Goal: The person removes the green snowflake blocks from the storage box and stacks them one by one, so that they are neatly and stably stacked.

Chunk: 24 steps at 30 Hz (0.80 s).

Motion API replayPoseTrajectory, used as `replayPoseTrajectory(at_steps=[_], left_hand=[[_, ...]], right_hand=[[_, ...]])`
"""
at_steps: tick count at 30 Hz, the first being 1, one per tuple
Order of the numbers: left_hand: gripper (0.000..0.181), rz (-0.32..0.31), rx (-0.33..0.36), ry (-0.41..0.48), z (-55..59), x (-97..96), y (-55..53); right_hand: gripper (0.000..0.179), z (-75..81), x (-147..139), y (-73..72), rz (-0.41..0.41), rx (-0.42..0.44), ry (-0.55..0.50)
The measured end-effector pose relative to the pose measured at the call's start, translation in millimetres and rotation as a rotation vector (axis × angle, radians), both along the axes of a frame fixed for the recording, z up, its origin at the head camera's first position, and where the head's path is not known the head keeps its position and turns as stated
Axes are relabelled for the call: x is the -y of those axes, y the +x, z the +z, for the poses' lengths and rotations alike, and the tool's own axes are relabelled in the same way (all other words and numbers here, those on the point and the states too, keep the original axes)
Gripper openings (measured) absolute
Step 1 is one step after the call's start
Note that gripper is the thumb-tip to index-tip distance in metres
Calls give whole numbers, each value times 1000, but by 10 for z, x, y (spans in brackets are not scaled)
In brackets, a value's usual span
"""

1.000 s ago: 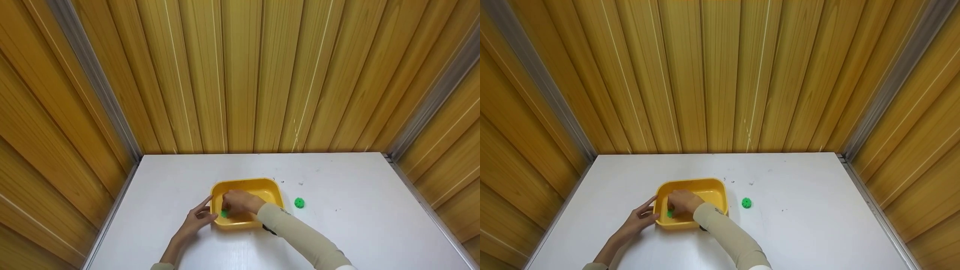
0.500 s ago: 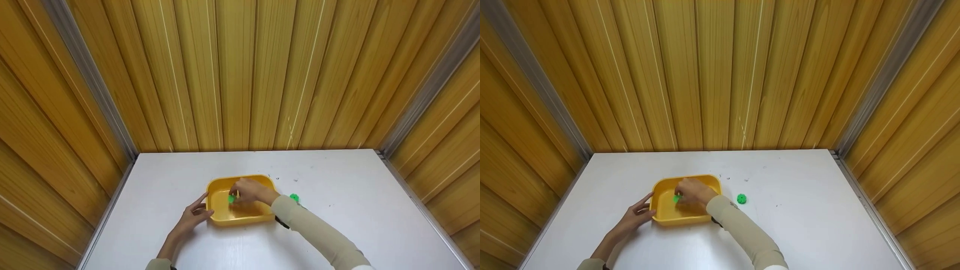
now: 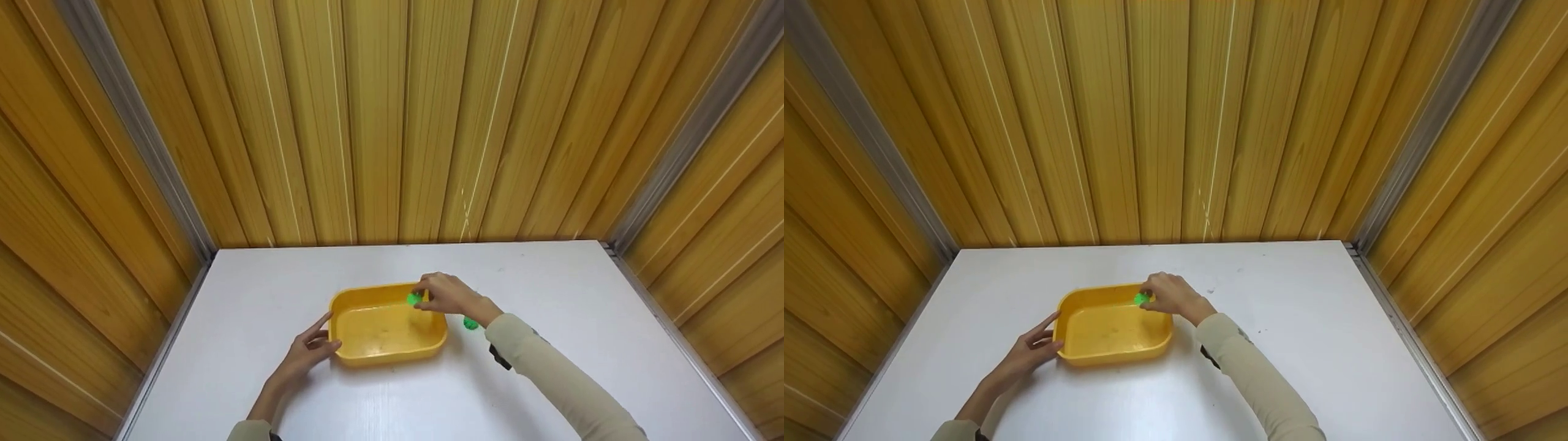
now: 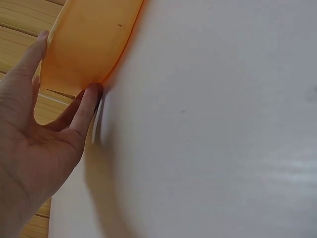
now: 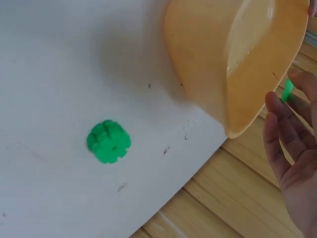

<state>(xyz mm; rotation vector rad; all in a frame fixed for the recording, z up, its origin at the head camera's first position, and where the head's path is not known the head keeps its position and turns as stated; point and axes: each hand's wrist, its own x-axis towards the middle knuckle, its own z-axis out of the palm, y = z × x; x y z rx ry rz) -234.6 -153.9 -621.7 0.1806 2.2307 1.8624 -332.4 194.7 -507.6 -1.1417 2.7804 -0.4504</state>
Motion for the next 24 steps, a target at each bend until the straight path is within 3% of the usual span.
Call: replayPoseTrajectory(at_steps=[4, 10, 24], left_hand=[[75, -5, 1, 2, 11, -3, -4], [75, -14, 5, 32, 9, 9, -6], [76, 5, 19, 23, -15, 46, -11]], right_hand=[[30, 26, -250, -7, -63, 17, -24], [27, 31, -530, -4, -90, 4, -35], [28, -108, -872, 21, -171, 89, 7]])
